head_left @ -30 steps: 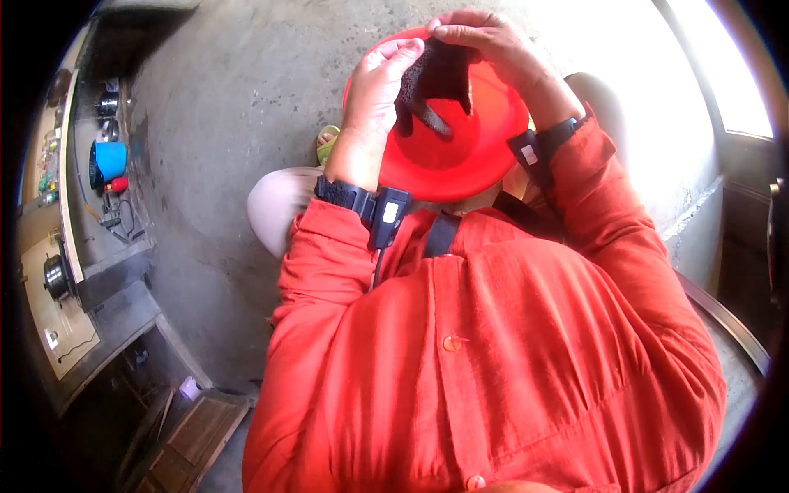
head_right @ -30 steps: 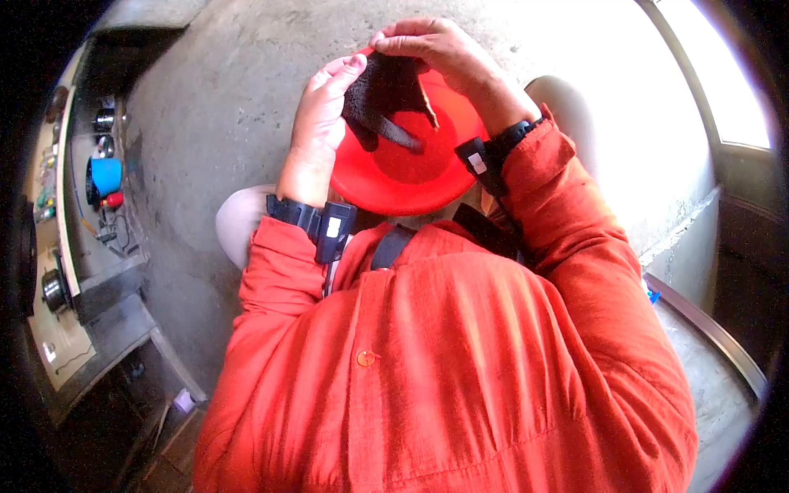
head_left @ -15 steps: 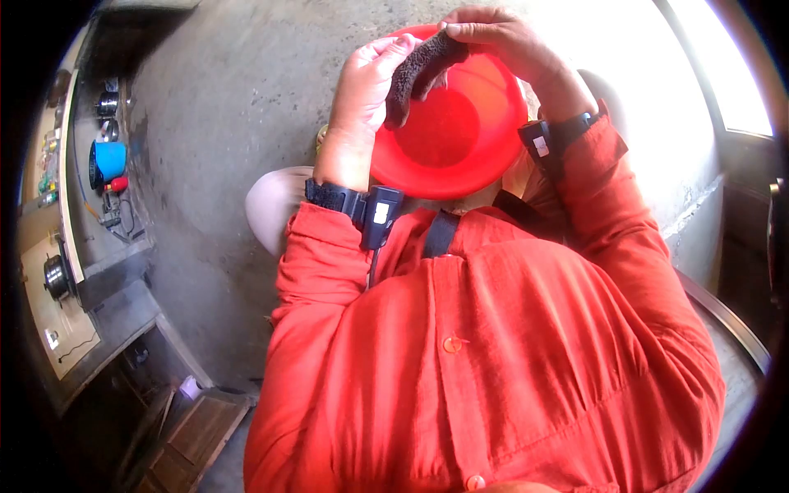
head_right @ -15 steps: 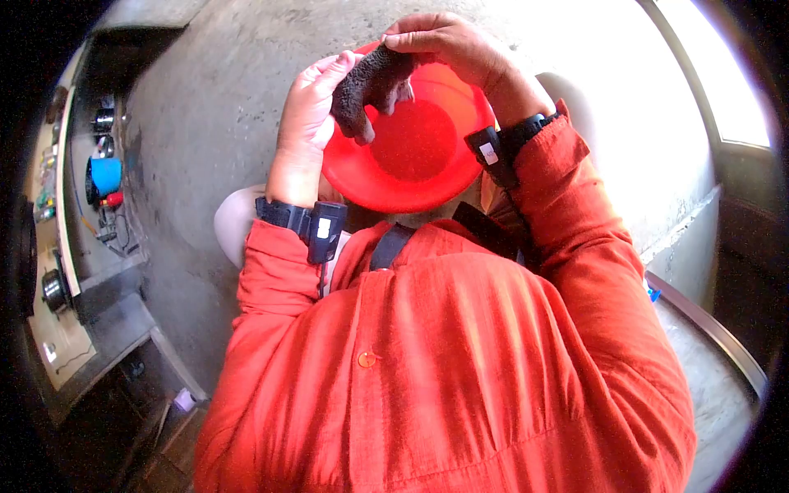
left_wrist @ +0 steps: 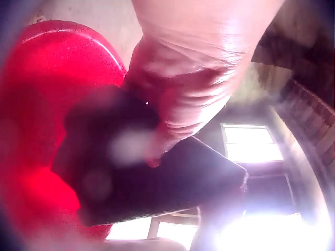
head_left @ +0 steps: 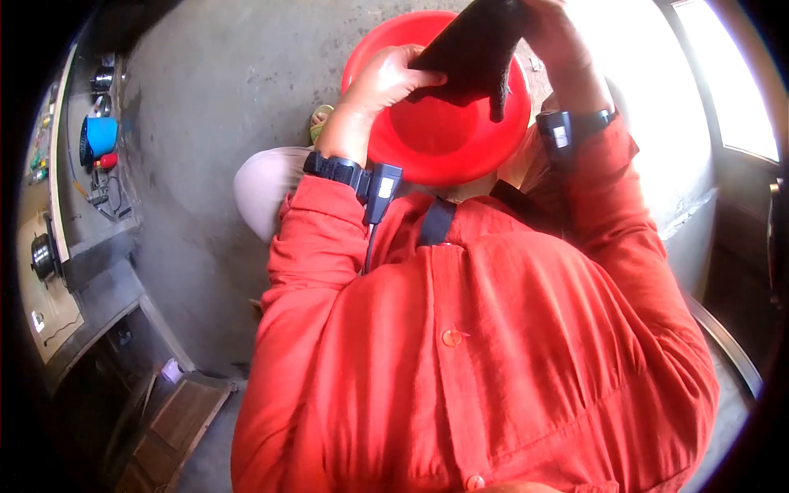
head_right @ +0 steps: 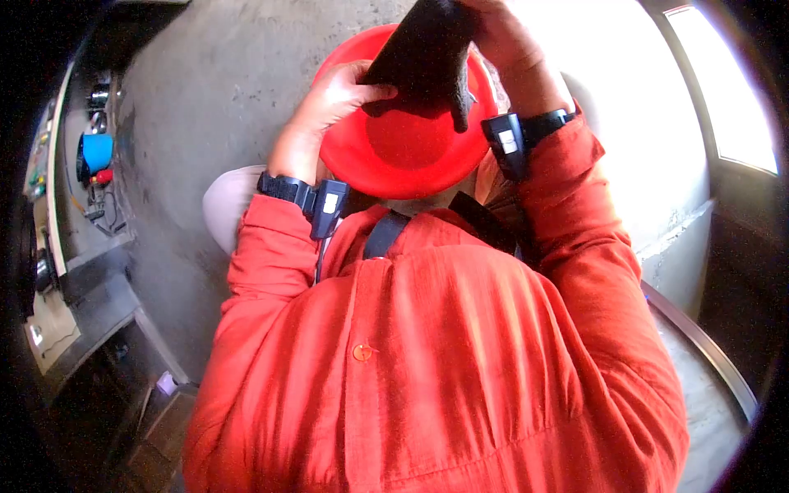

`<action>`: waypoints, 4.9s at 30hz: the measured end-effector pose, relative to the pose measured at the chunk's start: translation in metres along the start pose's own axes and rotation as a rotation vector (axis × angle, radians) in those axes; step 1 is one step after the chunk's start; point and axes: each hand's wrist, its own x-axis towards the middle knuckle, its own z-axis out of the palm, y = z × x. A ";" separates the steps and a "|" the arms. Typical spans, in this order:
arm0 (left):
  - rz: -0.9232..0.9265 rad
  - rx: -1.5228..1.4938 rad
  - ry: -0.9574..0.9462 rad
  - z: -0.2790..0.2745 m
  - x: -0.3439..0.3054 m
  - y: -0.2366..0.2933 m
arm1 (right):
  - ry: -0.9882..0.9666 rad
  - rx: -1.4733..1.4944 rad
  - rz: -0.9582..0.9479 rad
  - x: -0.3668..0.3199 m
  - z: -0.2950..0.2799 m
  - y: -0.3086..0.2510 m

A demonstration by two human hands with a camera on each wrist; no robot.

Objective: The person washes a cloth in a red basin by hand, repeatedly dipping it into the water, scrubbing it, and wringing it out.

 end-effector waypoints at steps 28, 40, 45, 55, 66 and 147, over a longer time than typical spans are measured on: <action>-0.002 -0.610 0.341 0.003 0.000 -0.023 | -0.421 -1.354 -0.367 -0.013 0.049 0.090; 0.160 -0.370 0.322 -0.003 0.003 0.001 | -0.365 -1.238 -0.394 -0.005 0.014 0.064; 0.029 -0.481 0.357 -0.070 0.002 0.015 | -0.733 -1.315 0.014 -0.003 0.009 0.110; 0.105 -0.568 0.459 -0.095 -0.015 0.044 | -0.980 -1.505 0.415 0.079 -0.038 0.247; -0.028 -0.719 0.481 -0.086 -0.021 0.050 | -1.419 -1.405 0.779 0.002 -0.075 0.387; -0.093 -0.652 0.535 0.011 0.004 0.011 | -0.052 0.106 0.318 -0.009 0.040 0.070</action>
